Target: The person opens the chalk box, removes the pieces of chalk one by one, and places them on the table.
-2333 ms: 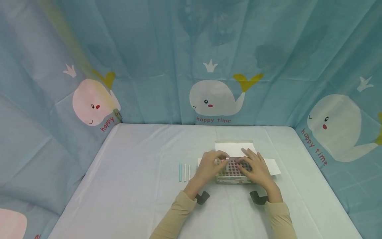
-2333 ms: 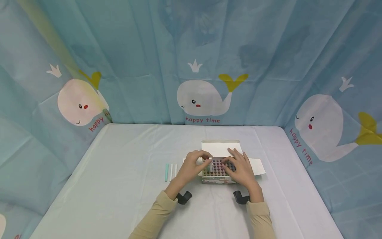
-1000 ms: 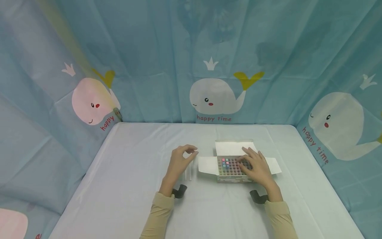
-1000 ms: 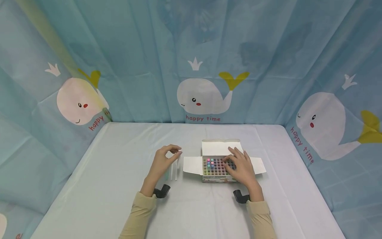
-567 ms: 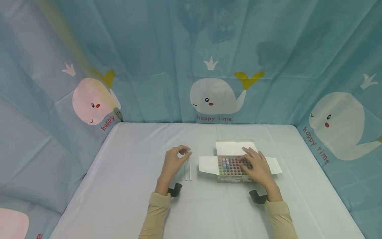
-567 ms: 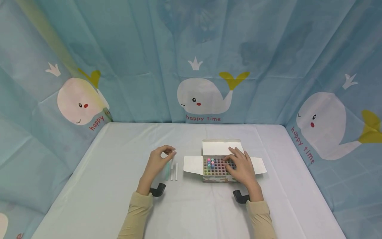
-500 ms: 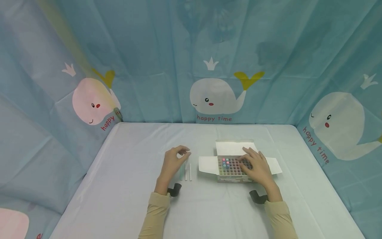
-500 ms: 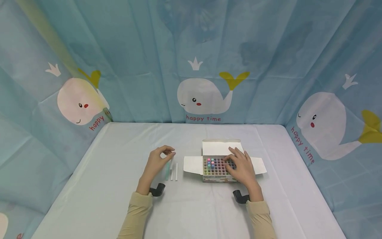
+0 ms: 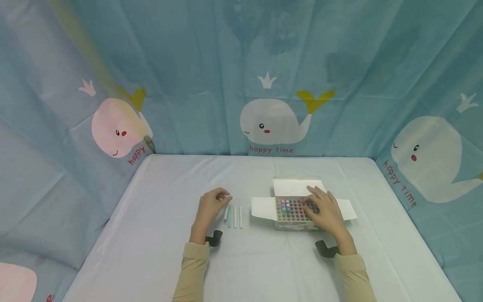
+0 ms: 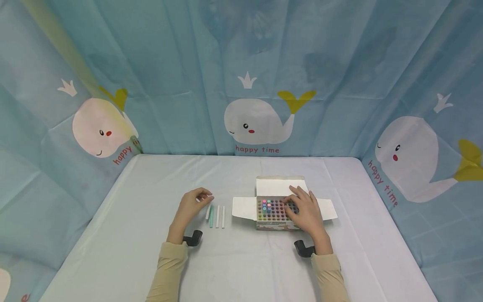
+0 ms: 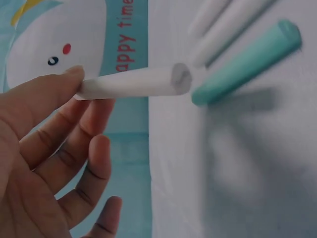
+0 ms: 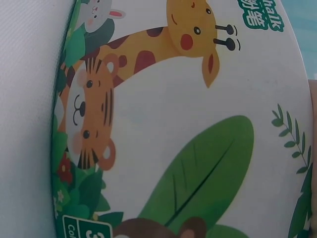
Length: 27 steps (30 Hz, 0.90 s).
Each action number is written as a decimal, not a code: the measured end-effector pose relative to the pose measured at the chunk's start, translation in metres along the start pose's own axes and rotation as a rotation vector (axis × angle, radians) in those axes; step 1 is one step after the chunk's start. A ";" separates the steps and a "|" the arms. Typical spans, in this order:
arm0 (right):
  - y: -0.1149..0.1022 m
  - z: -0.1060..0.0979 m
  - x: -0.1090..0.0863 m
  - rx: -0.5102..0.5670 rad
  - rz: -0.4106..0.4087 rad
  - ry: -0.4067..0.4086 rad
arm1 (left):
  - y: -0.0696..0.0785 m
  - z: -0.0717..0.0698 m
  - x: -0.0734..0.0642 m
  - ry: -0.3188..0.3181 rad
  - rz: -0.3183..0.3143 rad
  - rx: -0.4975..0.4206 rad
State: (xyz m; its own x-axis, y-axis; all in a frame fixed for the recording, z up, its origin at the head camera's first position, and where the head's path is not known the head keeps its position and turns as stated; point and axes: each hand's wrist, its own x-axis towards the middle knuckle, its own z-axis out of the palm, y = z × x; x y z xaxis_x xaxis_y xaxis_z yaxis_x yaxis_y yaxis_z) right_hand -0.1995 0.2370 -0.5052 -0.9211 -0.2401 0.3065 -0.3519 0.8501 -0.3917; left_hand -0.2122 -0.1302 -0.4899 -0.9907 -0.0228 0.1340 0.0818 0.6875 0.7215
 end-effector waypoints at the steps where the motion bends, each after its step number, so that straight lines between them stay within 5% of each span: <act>1: 0.000 0.000 0.000 0.000 -0.001 0.001 | -0.002 -0.001 0.000 -0.006 -0.009 0.008; 16: 0.001 0.000 0.000 -0.002 -0.009 0.014 | -0.018 0.001 0.000 -0.112 -0.203 0.042; 27: 0.001 0.001 0.000 -0.008 -0.013 0.014 | -0.020 0.008 -0.002 -0.105 -0.221 0.052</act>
State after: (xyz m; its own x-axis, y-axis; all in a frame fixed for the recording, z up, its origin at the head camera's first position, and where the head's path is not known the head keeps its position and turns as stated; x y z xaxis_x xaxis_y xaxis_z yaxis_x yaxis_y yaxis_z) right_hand -0.2004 0.2375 -0.5062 -0.9140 -0.2450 0.3235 -0.3628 0.8505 -0.3809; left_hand -0.2129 -0.1385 -0.5099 -0.9900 -0.1030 -0.0964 -0.1411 0.7107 0.6892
